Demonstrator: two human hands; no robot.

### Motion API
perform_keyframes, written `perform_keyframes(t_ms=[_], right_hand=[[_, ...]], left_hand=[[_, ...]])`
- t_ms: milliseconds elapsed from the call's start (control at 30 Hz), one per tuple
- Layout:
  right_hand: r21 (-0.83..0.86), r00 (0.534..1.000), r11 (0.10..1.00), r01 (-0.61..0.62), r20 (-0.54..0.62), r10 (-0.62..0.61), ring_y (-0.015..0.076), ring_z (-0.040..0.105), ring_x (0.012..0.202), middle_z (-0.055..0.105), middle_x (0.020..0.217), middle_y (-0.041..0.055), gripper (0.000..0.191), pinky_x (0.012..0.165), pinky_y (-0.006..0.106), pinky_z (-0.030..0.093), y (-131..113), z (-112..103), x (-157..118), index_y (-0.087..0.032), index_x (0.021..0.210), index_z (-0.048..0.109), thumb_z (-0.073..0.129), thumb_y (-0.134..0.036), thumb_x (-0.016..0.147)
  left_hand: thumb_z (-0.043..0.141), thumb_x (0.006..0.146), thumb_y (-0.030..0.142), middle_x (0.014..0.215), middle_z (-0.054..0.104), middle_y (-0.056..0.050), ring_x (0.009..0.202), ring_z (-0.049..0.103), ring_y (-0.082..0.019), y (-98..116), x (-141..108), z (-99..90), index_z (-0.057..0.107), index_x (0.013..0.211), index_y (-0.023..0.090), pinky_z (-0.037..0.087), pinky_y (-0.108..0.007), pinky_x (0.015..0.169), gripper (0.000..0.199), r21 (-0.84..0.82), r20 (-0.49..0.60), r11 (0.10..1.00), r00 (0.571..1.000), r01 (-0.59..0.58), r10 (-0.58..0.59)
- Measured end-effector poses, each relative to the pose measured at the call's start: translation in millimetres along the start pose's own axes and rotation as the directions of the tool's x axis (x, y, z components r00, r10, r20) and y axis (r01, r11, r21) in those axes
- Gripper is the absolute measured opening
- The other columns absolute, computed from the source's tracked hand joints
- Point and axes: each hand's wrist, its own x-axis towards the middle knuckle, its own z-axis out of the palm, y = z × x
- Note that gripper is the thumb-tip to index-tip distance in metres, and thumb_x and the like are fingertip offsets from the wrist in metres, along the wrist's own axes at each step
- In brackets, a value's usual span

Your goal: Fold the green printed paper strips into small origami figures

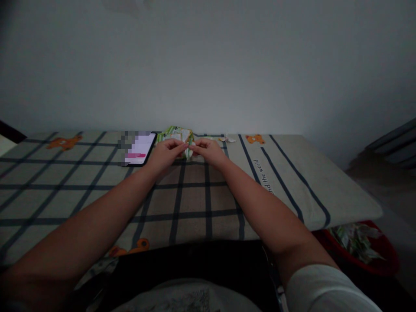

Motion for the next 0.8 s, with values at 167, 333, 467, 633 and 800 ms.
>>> perform_keyframes(t_ms=[167,333,467,633,800], right_hand=[[0.01,0.996,1.0,0.017,-0.09,-0.016,0.0121,0.061,0.063,0.066,0.066,-0.002,0.043,0.069,0.028,0.052,4.3,-2.0,2.4,-0.019,0.069,0.066,0.084,-0.057,0.06],[0.058,0.993,0.998,-0.013,-0.114,0.019,0.0111,0.06,0.063,0.066,0.065,-0.0021,0.042,0.068,0.026,0.052,2.2,1.9,1.3,-0.018,0.069,0.067,0.086,-0.054,0.058],[0.131,0.996,0.991,-0.031,-0.08,0.042,0.0109,0.061,0.067,0.068,0.072,-0.0016,0.043,0.072,0.027,0.055,-0.1,3.3,0.9,-0.018,0.076,0.071,0.087,-0.054,0.057],[0.113,0.993,0.993,-0.031,-0.107,0.043,0.011,0.062,0.065,0.067,0.068,-0.001,0.041,0.073,0.029,0.055,2.0,-0.7,2.8,-0.018,0.072,0.068,0.087,-0.051,0.058],[0.149,0.989,0.988,-0.029,-0.142,0.05,0.0107,0.062,0.065,0.067,0.067,-0.0016,0.042,0.072,0.028,0.055,3.4,-1.2,4.9,-0.019,0.072,0.068,0.089,-0.051,0.055]], left_hand=[[0.087,0.055,0.056,0.084,0.071,-0.005,0.071,0.061,-0.014,-2.0,-0.4,4.6,0.073,0.082,0.017,0.05,-0.027,0.066,0.05,-0.149,0.052,0.984,0.994,0.1,-0.093],[0.091,0.054,0.048,0.076,0.071,-0.004,0.066,0.06,-0.012,-3.4,3.2,0.2,0.074,0.079,0.016,0.05,-0.027,0.067,0.045,-0.154,0.05,0.983,0.995,0.097,-0.09],[0.091,0.054,0.046,0.072,0.07,-0.004,0.064,0.058,-0.012,-2.5,4.2,-0.7,0.073,0.076,0.015,0.047,-0.026,0.063,0.042,-0.161,-0.019,0.984,0.997,0.075,-0.079],[0.091,0.052,0.049,0.081,0.072,-0.005,0.067,0.06,-0.012,-1.4,2.3,2.5,0.075,0.084,0.015,0.05,-0.027,0.066,0.05,-0.202,-0.022,0.973,0.992,0.116,-0.123],[0.088,0.055,0.057,0.071,0.07,-0.006,0.061,0.057,-0.012,-1.6,0.7,2.1,0.073,0.071,0.015,0.05,-0.028,0.063,0.047,-0.132,0.095,0.978,0.985,0.159,-0.147]])
